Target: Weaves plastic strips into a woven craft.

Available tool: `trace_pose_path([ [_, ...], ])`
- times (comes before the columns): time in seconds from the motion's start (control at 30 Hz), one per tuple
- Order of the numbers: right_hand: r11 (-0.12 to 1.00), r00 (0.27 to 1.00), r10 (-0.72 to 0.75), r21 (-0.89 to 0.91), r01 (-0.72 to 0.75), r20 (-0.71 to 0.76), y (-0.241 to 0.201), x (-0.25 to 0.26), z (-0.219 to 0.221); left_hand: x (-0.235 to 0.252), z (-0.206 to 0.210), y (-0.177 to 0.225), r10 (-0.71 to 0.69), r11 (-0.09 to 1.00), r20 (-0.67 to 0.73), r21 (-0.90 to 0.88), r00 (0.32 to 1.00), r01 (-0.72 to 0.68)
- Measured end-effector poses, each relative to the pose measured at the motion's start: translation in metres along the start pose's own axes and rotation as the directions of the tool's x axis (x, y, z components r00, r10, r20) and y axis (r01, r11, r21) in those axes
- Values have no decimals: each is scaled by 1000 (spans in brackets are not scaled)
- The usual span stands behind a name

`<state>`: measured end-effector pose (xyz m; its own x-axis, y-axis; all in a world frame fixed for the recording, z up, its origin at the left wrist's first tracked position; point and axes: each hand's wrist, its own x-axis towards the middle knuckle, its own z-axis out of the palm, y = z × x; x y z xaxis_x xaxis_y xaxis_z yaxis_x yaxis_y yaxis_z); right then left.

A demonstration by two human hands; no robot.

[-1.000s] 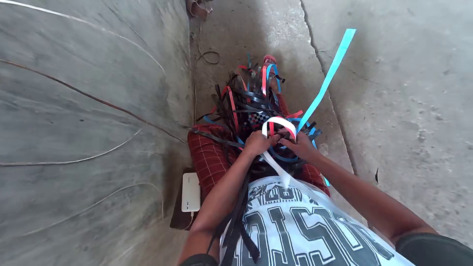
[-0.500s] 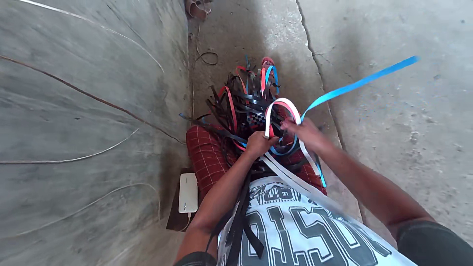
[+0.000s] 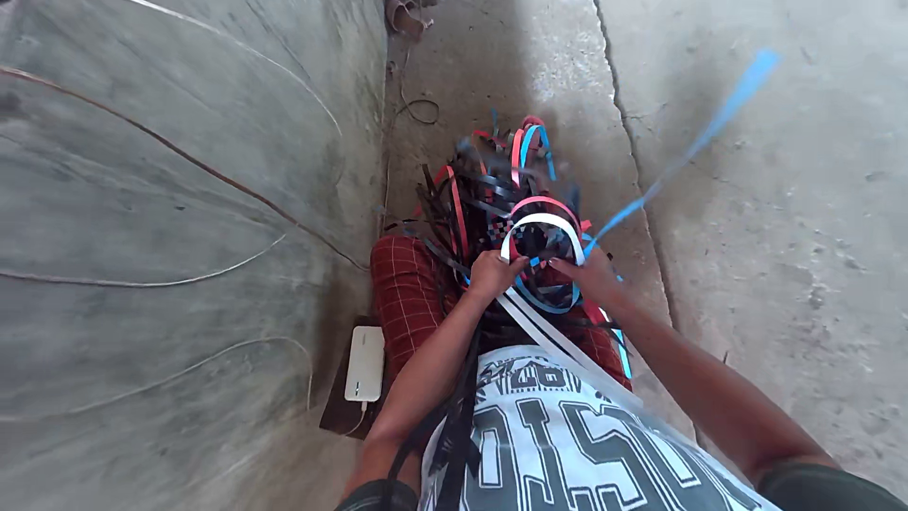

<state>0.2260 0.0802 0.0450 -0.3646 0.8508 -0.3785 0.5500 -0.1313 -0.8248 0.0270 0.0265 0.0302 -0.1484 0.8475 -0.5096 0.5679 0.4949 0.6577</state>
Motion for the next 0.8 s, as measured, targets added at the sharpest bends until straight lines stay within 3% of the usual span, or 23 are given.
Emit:
trace_pose_path([
  [0.1, 995, 999, 32, 91, -35, 28, 24, 8, 8, 0, -5, 0, 10, 1000, 2, -23, 1000, -10],
  [0.17, 986, 1000, 29, 162, -29, 2, 31, 13, 10, -9, -7, -5, 124, 984, -101, -120, 987, -135],
  [0.27, 972, 999, 36, 232, -29, -29, 36, 13, 8, -38, -16, -4, 283, 913, -420, -158, 862, -376],
  [0.33, 952, 998, -4, 305, 23, -60, 41, 14, 12, -56, -17, 10, 405, 855, -499, -91, 766, -511],
  [0.4, 933, 995, -44, 353, 72, -86, 46, 13, 17, -64, -17, 35, 425, 901, -242, 23, 873, -432],
  [0.43, 930, 995, -46, 359, 75, -87, 45, 12, 18, -58, -15, 47, 347, 936, -73, 95, 935, -340],
  [0.5, 934, 996, -39, 352, 64, -78, 43, 7, 17, -28, 0, 60, 190, 954, 120, 214, 974, -212],
  [0.67, 980, 988, 21, 201, 11, -155, 29, -7, -7, 16, 30, 66, 229, 919, 177, 285, 957, -273],
  [0.8, 950, 921, -201, 163, 266, -334, 9, -28, -27, 26, 28, 52, 207, 941, 118, 248, 971, -230],
])
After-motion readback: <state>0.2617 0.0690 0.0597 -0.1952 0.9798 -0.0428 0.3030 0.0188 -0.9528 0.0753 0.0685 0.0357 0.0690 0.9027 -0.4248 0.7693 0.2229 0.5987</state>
